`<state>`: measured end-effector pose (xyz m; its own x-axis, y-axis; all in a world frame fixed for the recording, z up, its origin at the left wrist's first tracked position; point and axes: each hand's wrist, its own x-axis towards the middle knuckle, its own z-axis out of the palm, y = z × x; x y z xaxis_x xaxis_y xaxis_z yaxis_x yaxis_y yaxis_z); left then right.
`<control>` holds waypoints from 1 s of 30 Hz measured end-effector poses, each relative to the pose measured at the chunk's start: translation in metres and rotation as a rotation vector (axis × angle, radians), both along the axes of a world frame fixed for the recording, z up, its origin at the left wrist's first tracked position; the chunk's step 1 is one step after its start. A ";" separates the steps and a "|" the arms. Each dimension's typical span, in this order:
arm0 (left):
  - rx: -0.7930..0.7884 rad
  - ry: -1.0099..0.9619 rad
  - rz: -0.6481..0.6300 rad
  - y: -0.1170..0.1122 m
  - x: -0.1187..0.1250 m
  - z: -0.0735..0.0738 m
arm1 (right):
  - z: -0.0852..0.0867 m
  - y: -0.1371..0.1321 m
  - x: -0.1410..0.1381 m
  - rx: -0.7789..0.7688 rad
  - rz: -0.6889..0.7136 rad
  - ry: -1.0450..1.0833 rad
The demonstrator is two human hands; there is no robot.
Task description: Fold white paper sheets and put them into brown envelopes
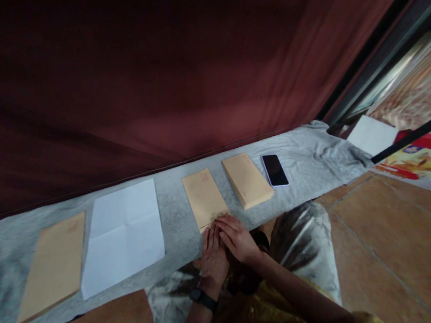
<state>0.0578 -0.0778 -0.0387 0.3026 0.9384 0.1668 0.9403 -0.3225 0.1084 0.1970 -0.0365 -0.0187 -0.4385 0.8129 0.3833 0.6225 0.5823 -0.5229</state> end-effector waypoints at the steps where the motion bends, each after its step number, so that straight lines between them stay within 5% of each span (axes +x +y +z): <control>1: -0.006 0.008 0.000 0.000 0.000 -0.001 | 0.001 -0.004 0.000 -0.014 0.041 -0.021; 17: 0.094 -0.050 0.221 -0.010 0.016 0.005 | -0.002 -0.002 0.016 0.001 0.054 -0.180; 30: 0.097 -0.116 0.292 -0.017 0.003 0.012 | -0.006 0.003 0.032 0.030 0.016 -0.197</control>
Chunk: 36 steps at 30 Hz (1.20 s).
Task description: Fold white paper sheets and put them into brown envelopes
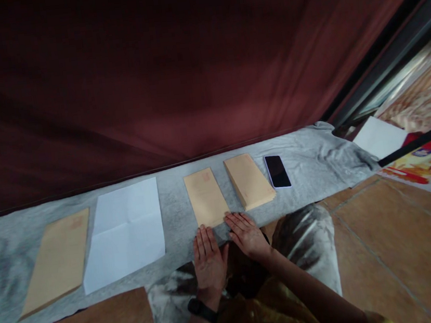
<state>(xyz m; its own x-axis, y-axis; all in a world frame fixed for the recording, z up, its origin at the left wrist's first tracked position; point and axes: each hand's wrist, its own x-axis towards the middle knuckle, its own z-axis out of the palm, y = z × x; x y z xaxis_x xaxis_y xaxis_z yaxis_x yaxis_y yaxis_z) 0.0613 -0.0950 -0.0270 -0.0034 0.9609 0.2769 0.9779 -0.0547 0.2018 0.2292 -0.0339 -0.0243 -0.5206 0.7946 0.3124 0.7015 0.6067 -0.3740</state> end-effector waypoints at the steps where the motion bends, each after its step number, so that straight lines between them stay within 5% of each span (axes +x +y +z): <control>1: 0.000 0.003 -0.003 0.000 -0.001 0.001 | 0.000 0.000 0.000 -0.002 0.002 0.000; 12: -0.046 0.065 -0.135 0.017 0.026 0.001 | -0.002 0.001 0.000 -0.006 0.005 0.000; 20: -0.047 0.052 -0.106 0.012 0.007 -0.006 | 0.008 -0.002 -0.007 -0.018 -0.016 0.029; 27: -0.034 0.079 -0.071 0.011 0.007 -0.015 | 0.013 -0.002 -0.031 -0.074 0.106 0.032; 36: -0.027 0.070 -0.056 0.009 0.007 -0.007 | -0.001 0.002 -0.006 -0.015 0.053 -0.024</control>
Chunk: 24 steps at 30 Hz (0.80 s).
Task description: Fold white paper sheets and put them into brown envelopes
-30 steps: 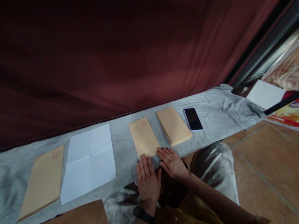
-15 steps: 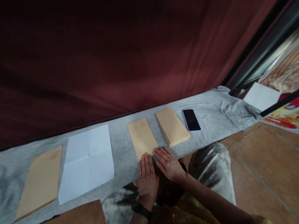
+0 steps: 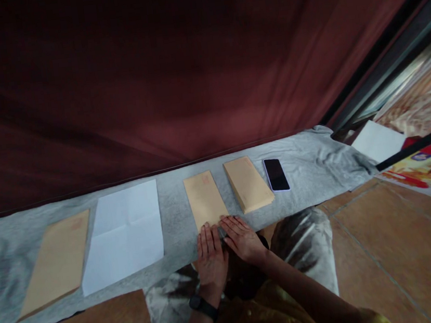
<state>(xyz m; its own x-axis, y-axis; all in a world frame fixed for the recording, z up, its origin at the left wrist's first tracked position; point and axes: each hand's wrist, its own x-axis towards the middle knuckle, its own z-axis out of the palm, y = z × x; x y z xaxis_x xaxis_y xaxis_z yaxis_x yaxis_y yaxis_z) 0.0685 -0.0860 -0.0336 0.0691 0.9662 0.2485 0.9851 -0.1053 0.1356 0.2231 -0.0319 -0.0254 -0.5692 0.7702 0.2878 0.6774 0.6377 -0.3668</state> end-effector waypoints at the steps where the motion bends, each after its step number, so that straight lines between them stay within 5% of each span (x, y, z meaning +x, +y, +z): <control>1: -0.001 -0.006 0.004 -0.001 -0.001 0.000 | -0.001 0.000 0.002 0.006 -0.008 -0.007; 15: 0.055 -0.085 0.055 -0.008 -0.014 0.004 | -0.002 0.000 0.012 0.031 -0.068 -0.032; 24: -0.021 -0.158 0.122 0.026 -0.034 0.030 | 0.002 0.004 0.003 0.048 -0.127 -0.029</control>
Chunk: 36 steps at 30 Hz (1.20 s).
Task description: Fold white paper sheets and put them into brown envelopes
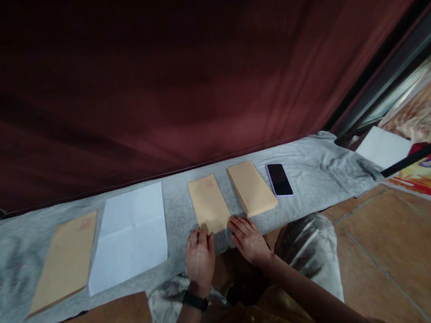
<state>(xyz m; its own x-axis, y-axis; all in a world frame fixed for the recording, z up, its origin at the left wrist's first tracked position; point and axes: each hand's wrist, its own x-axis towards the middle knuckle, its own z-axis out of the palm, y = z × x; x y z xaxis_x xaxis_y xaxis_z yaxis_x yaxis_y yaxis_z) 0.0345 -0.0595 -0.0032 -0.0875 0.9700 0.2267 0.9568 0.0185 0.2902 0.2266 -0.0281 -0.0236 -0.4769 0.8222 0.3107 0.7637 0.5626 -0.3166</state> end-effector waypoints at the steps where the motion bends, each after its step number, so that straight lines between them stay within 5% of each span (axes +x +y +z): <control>1: -0.002 -0.006 0.031 0.005 -0.001 0.001 | 0.000 0.001 -0.002 0.008 -0.010 -0.010; 10: -0.082 -0.039 0.213 0.025 -0.002 -0.002 | 0.003 0.002 -0.014 0.036 -0.042 -0.104; 18: -0.279 -0.008 0.303 0.037 0.002 0.013 | 0.008 0.000 -0.016 -0.018 -0.067 -0.068; 24: -0.377 -0.339 0.404 0.042 -0.001 0.021 | 0.006 -0.002 -0.016 -0.042 -0.068 -0.035; 36: -0.453 -0.920 0.320 0.048 -0.019 0.027 | 0.005 -0.002 -0.023 0.008 -0.059 -0.026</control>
<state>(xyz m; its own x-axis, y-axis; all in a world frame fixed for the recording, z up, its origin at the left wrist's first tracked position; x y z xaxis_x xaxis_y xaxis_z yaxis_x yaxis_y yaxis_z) 0.0154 -0.0117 0.0237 -0.3058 0.8491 -0.4308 0.3059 0.5161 0.8001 0.2033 -0.0306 -0.0183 -0.4357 0.8468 0.3052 0.8035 0.5187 -0.2922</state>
